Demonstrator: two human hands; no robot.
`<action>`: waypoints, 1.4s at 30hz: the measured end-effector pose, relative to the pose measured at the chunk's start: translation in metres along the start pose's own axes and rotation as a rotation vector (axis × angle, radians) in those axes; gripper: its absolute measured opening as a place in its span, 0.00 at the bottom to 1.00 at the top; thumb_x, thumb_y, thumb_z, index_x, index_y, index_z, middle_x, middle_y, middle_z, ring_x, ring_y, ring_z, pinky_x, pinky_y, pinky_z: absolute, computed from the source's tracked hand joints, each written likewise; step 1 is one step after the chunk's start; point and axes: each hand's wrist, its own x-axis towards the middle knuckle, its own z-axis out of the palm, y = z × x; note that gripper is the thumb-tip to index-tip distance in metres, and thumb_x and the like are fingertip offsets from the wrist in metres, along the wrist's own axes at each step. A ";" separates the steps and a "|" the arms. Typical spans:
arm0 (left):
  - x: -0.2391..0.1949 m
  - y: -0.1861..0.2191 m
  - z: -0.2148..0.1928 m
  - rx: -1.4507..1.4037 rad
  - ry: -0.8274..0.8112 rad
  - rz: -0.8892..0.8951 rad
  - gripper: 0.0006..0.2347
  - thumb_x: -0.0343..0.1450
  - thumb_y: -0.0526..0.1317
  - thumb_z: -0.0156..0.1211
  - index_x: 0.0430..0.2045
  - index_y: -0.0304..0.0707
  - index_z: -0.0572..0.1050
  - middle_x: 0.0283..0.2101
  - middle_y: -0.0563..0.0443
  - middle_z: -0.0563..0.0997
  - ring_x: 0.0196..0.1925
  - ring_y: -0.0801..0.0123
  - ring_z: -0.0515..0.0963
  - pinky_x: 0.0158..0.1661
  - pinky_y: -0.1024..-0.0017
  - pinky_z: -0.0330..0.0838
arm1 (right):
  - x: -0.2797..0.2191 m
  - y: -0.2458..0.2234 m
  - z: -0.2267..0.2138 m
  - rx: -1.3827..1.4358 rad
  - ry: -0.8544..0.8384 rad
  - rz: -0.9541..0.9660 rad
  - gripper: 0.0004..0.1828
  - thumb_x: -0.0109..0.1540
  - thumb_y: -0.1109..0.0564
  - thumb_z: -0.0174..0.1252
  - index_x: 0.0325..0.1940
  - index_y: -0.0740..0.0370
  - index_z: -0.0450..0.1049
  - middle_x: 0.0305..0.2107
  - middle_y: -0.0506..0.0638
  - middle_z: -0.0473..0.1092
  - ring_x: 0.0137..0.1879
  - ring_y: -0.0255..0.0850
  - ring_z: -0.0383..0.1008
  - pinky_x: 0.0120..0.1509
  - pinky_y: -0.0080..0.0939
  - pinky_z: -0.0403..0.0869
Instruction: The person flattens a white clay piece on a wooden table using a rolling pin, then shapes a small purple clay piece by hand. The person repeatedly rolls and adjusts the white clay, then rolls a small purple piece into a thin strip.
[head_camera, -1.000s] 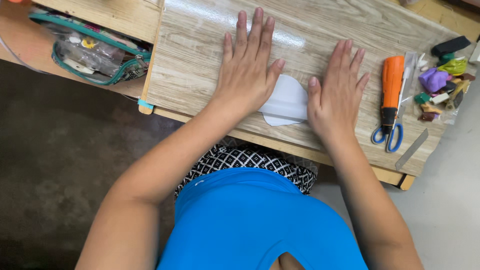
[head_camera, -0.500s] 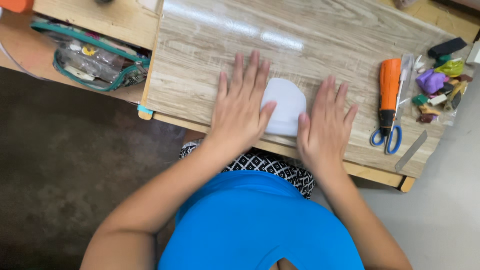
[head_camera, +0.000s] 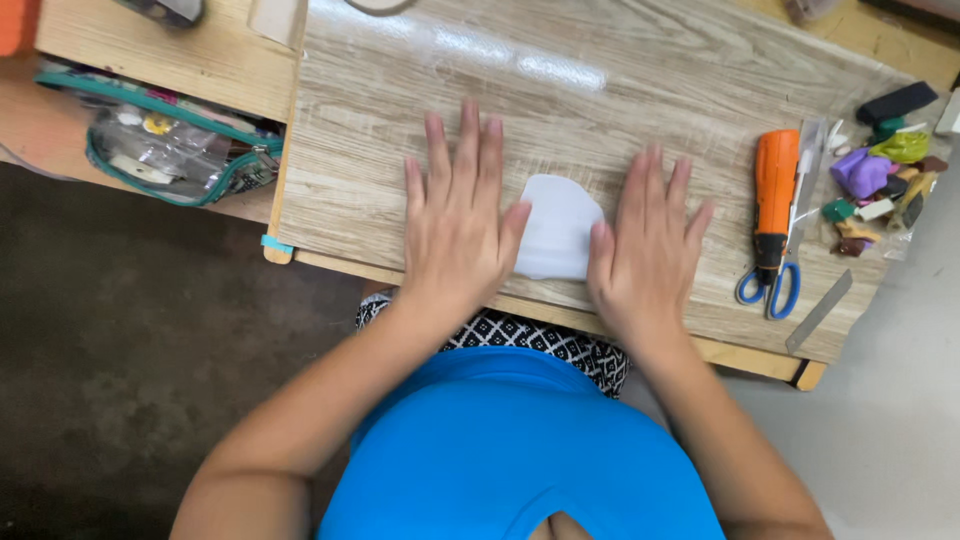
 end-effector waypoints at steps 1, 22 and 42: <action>0.015 0.006 -0.011 -0.004 -0.007 0.000 0.34 0.84 0.58 0.40 0.78 0.42 0.33 0.81 0.45 0.32 0.84 0.47 0.31 0.79 0.35 0.45 | 0.013 0.000 -0.006 -0.001 -0.006 0.005 0.38 0.75 0.39 0.29 0.84 0.61 0.38 0.82 0.58 0.42 0.86 0.59 0.33 0.82 0.79 0.38; 0.053 0.014 -0.042 0.409 -0.239 -0.045 0.32 0.88 0.64 0.29 0.79 0.41 0.35 0.81 0.43 0.35 0.81 0.47 0.33 0.79 0.52 0.39 | 0.039 -0.006 -0.015 0.060 0.047 0.047 0.38 0.80 0.38 0.26 0.85 0.57 0.23 0.84 0.55 0.26 0.88 0.57 0.20 0.88 0.76 0.28; -0.011 0.018 -0.017 0.219 -0.221 0.052 0.32 0.82 0.55 0.38 0.77 0.38 0.38 0.80 0.42 0.37 0.82 0.46 0.35 0.76 0.46 0.39 | -0.031 0.007 0.008 -0.059 0.073 -0.157 0.45 0.73 0.27 0.27 0.85 0.58 0.46 0.81 0.55 0.44 0.86 0.59 0.35 0.79 0.86 0.36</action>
